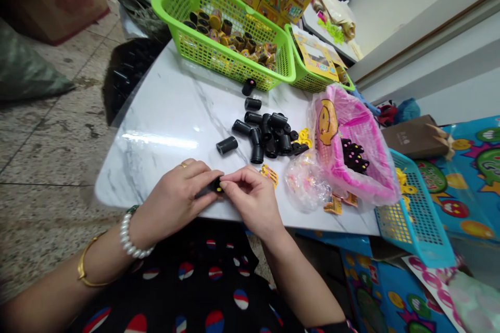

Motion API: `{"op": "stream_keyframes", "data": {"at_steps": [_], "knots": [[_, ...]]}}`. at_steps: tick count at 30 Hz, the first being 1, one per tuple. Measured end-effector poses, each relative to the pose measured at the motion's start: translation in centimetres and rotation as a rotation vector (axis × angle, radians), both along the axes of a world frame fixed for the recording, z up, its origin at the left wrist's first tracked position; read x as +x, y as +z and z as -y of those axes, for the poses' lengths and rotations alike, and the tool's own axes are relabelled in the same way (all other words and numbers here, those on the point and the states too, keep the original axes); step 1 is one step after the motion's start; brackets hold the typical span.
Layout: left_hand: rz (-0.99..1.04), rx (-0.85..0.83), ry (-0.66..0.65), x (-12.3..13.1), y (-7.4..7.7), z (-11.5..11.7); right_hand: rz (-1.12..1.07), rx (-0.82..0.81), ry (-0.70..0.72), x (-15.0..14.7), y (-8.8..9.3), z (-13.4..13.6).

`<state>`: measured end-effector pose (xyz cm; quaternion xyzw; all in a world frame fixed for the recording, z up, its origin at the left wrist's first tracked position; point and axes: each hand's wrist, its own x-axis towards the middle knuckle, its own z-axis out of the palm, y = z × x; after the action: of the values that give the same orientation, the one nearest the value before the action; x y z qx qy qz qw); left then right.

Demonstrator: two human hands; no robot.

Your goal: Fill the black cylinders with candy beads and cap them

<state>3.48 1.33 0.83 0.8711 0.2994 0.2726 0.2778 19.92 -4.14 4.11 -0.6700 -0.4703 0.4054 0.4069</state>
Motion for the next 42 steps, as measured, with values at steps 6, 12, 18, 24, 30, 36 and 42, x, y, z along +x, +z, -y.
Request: {"op": "stream_keyframes", "data": {"at_steps": [6, 12, 18, 24, 30, 36, 42], "knots": [[0.015, 0.005, -0.005, 0.1, 0.2, 0.0, -0.235, -0.107, -0.052, -0.4, -0.3, -0.2], [0.151, -0.018, 0.047, -0.2, 0.0, 0.3, -0.261, 0.006, -0.13, 0.6, 0.1, 1.2], [-0.012, 0.201, 0.017, -0.1, 2.2, -0.4, -0.694, -0.135, -0.131, -0.6, -0.5, 1.7], [-0.401, 0.475, -0.106, 0.8, 5.7, -1.3, -0.999, -0.193, -0.135, -0.6, -1.1, 0.9], [-0.421, 0.52, -0.115, 1.1, 6.5, -0.5, -1.01, -0.216, -0.137, -0.1, -1.4, 0.7], [-0.155, 0.235, -0.071, 1.0, 4.2, -0.7, -0.853, -0.176, -0.17, 0.8, -1.0, 0.8], [0.0, 0.092, 0.015, 0.5, 0.6, -0.1, -0.616, -0.158, -0.132, 2.0, -1.3, 1.5]]}}
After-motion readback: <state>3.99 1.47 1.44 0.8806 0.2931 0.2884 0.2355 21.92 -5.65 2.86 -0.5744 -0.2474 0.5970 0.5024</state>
